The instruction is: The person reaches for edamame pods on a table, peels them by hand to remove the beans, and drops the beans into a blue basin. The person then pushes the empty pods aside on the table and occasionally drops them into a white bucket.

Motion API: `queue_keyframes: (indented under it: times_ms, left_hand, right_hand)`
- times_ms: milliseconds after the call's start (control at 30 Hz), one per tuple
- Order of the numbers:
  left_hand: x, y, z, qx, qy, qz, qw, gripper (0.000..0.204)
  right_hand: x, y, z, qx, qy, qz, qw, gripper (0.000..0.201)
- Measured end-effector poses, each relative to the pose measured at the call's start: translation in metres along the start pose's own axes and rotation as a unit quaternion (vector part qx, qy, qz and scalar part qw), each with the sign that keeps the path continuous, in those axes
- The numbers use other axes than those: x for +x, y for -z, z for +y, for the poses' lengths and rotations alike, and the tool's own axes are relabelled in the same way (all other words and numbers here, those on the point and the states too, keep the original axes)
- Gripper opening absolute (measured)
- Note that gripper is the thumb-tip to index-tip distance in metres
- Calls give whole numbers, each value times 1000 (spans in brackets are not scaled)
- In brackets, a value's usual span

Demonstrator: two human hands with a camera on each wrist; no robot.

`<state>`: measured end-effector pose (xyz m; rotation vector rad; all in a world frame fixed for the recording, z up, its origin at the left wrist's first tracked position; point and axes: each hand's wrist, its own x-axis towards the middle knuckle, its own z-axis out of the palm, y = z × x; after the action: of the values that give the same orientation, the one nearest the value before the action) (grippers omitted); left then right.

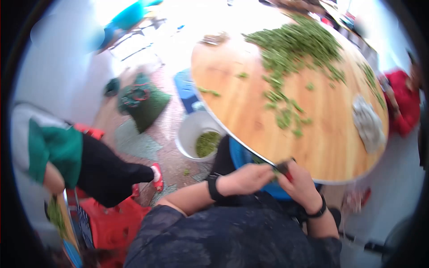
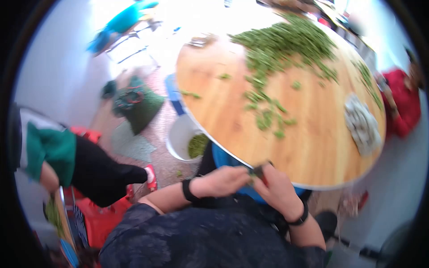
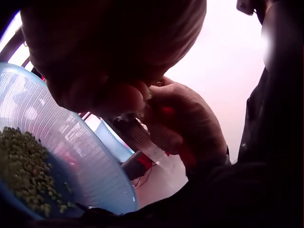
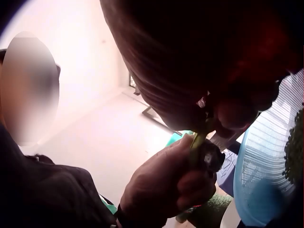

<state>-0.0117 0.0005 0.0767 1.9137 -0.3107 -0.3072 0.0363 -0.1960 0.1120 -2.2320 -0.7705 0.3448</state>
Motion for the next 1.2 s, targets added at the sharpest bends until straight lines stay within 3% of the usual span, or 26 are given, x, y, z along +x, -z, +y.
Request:
queue_keyframes:
  times_ms: [67, 133, 200, 333, 400, 433, 467, 533, 600, 667, 700, 833, 900, 1033, 1133, 1200]
  left_hand:
    - [-8, 6, 3, -3, -8, -24, 1000, 24]
    - [-12, 2, -7, -4, -39, -12, 999, 25]
    - [-14, -2, -11, -5, -73, 9, 997, 27]
    - [-15, -5, -8, 19, -90, 35, 995, 29]
    - [-16, -3, -1, 13, -101, 34, 994, 29]
    - [-18, -1, 1, 6, -115, 26, 993, 30]
    - [-17, -3, -3, 6, -111, 38, 993, 30]
    - [-14, -6, -7, 22, -127, 38, 991, 30]
    - [-14, -5, -10, 19, -110, 28, 993, 30]
    - [-15, -6, -11, -12, -114, 25, 993, 30]
    - [-15, -4, -10, -17, -98, 14, 995, 30]
    - [-12, -3, -17, -38, -63, 13, 997, 30]
    - [-9, -4, -28, -18, -52, 28, 998, 29]
    - [-3, -6, -30, 26, -51, 32, 998, 29]
    - [-2, -8, -25, 31, -59, 20, 998, 27]
    - [1, -10, -18, 11, -90, 18, 996, 25]
  right_hand:
    - [3, 4, -8, 55, -59, -63, 995, 24]
    - [3, -4, -7, -12, 30, -27, 999, 24]
    - [2, -7, -2, 1, 5, -107, 994, 21]
    - [2, -4, -11, 72, 4, -128, 989, 17]
    - [5, -3, -6, 257, -130, -162, 944, 17]
    - [9, 2, -12, 279, -135, -161, 937, 13]
    - [10, 2, -10, 276, -130, -171, 937, 13]
    - [11, 1, -5, 58, 84, -138, 985, 9]
    - [9, 5, -8, 14, 74, -159, 984, 13]
    - [9, 5, -11, -24, 141, -131, 981, 16]
    - [9, 5, -12, -73, 102, -153, 980, 21]
    - [4, -2, -17, -190, 76, -124, 971, 23]
    - [0, -1, -11, -279, 66, -159, 945, 25]
    - [-13, 4, -14, -272, 82, -139, 949, 26]
    - [-13, 9, -28, -237, 58, -77, 967, 28]
    - [-8, 11, -30, -75, 130, -27, 988, 24]
